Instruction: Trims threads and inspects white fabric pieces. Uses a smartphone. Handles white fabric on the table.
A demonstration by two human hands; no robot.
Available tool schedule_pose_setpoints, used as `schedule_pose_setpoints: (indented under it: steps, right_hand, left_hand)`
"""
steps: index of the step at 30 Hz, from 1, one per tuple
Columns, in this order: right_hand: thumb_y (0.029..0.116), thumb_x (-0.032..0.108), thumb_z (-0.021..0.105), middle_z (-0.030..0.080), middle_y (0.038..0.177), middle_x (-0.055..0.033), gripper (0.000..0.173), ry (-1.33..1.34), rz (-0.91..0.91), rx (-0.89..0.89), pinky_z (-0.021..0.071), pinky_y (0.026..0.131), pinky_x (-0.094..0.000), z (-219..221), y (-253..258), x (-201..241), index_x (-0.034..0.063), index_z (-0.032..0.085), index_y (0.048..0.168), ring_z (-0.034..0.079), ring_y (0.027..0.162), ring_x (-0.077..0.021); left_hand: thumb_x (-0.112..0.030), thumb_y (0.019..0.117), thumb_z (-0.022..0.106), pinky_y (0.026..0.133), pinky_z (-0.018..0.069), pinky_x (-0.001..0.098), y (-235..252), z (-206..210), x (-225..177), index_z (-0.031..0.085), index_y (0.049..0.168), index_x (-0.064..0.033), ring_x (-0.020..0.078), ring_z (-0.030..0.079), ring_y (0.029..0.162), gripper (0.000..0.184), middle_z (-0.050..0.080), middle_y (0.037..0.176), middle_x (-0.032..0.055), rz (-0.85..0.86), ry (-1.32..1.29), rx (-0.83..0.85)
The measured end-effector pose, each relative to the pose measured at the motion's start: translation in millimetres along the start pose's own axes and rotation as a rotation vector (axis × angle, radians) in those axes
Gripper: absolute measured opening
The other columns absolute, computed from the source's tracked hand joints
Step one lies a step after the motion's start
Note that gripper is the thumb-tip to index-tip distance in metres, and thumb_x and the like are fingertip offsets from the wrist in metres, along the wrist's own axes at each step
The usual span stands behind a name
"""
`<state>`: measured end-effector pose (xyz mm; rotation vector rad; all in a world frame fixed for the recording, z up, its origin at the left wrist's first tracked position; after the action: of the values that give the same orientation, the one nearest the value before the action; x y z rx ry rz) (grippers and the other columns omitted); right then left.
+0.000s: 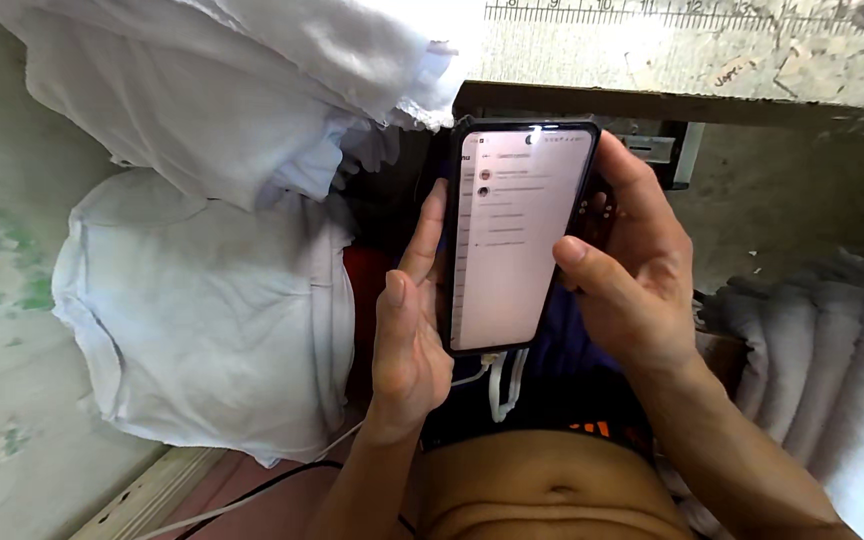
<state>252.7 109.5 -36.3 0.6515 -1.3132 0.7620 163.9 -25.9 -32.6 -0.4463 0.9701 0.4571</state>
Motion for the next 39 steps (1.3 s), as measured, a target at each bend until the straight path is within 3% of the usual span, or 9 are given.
schedule_pose_setpoints:
  steps: [4, 7, 11, 20, 24, 30, 39]
  right_hand:
    - [0.095, 0.017, 0.063, 0.058, 0.128, -0.0009, 0.069, 0.011, -0.003, -0.008, 0.0569, 0.076, -0.0173, -1.3, 4.0, 1.6, 0.0008, 0.031, 0.155, 0.063, 0.097, -0.0034]
    - [0.0943, 0.013, 0.063, 0.06, 0.123, -0.0005, 0.062, -0.009, -0.017, -0.051, 0.0588, 0.081, -0.0202, -3.2, 5.3, 1.4, 0.0009, 0.037, 0.149, 0.065, 0.1, -0.0056]
    - [0.0946, 0.01, 0.064, 0.061, 0.115, 0.0011, 0.048, 0.013, -0.035, -0.103, 0.0608, 0.079, -0.0216, -5.0, 6.4, 1.8, 0.0044, 0.044, 0.138, 0.067, 0.097, -0.0062]
    - [0.089, 0.008, 0.071, 0.059, 0.122, -0.001, 0.062, -0.036, -0.059, -0.093, 0.0608, 0.086, -0.0232, -1.9, 5.2, 3.2, 0.0026, 0.038, 0.141, 0.066, 0.106, -0.008]
    - [0.086, 0.006, 0.075, 0.06, 0.122, -0.002, 0.066, -0.074, -0.07, -0.11, 0.0613, 0.085, -0.0227, -1.8, 5.4, 3.8, 0.0024, 0.039, 0.141, 0.067, 0.105, -0.0083]
    - [0.0937, 0.019, 0.065, 0.058, 0.119, 0.0015, 0.057, -0.052, -0.06, -0.055, 0.0573, 0.081, -0.0186, -4.8, 7.0, 2.2, 0.0018, 0.039, 0.142, 0.063, 0.099, -0.0037]
    - [0.0909, 0.013, 0.063, 0.06, 0.119, -0.0011, 0.058, -0.045, 0.02, 0.07, 0.0559, 0.074, -0.0169, -2.8, -0.7, -10.3, 0.0013, 0.042, 0.144, 0.062, 0.089, -0.0025]
  left_hand:
    - [-0.061, 0.1035, 0.036, 0.121, 0.0336, 0.0446, -1.9, 1.7, 1.8, 0.025, 0.164, -0.0176, 0.0209, 0.037, 0.149, 0.076, 0.036, 0.164, 0.0052, -0.003, -0.025, 0.01]
    - [-0.061, 0.1039, 0.034, 0.121, 0.0342, 0.0445, -1.9, 2.4, 2.4, 0.026, 0.164, -0.0162, 0.0212, 0.038, 0.148, 0.075, 0.037, 0.163, 0.0056, 0.006, 0.001, 0.024]
    - [-0.062, 0.1036, 0.034, 0.12, 0.0358, 0.0447, -2.5, 1.1, 3.8, 0.029, 0.163, -0.0149, 0.0216, 0.041, 0.147, 0.076, 0.04, 0.161, 0.0064, 0.0, 0.027, 0.029]
    - [-0.062, 0.1036, 0.035, 0.12, 0.0359, 0.0448, -0.5, 2.7, 2.7, 0.027, 0.163, -0.0149, 0.0221, 0.04, 0.147, 0.076, 0.038, 0.162, 0.0069, -0.011, 0.027, 0.038]
    - [-0.061, 0.1039, 0.035, 0.12, 0.0358, 0.0445, -0.3, 3.1, 2.0, 0.026, 0.163, -0.0135, 0.0221, 0.04, 0.147, 0.077, 0.038, 0.162, 0.0073, -0.005, 0.02, 0.041]
    - [-0.063, 0.103, 0.035, 0.12, 0.0354, 0.0457, 0.0, 0.8, 2.2, 0.026, 0.164, -0.0155, 0.0223, 0.039, 0.148, 0.078, 0.037, 0.163, 0.0067, -0.019, 0.03, 0.029]
    - [-0.06, 0.1037, 0.035, 0.121, 0.0345, 0.0474, 1.9, -2.3, 1.9, 0.024, 0.164, -0.0186, 0.0236, 0.037, 0.149, 0.075, 0.035, 0.164, 0.006, -0.028, -0.02, 0.023]
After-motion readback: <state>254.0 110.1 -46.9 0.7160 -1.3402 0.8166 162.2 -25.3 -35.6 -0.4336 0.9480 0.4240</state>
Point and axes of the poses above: each hand's wrist, its own y-axis towards the middle knuckle, its own z-axis out of the palm, x = y × z, the point moved 7 cm from there along y, towards the middle knuckle
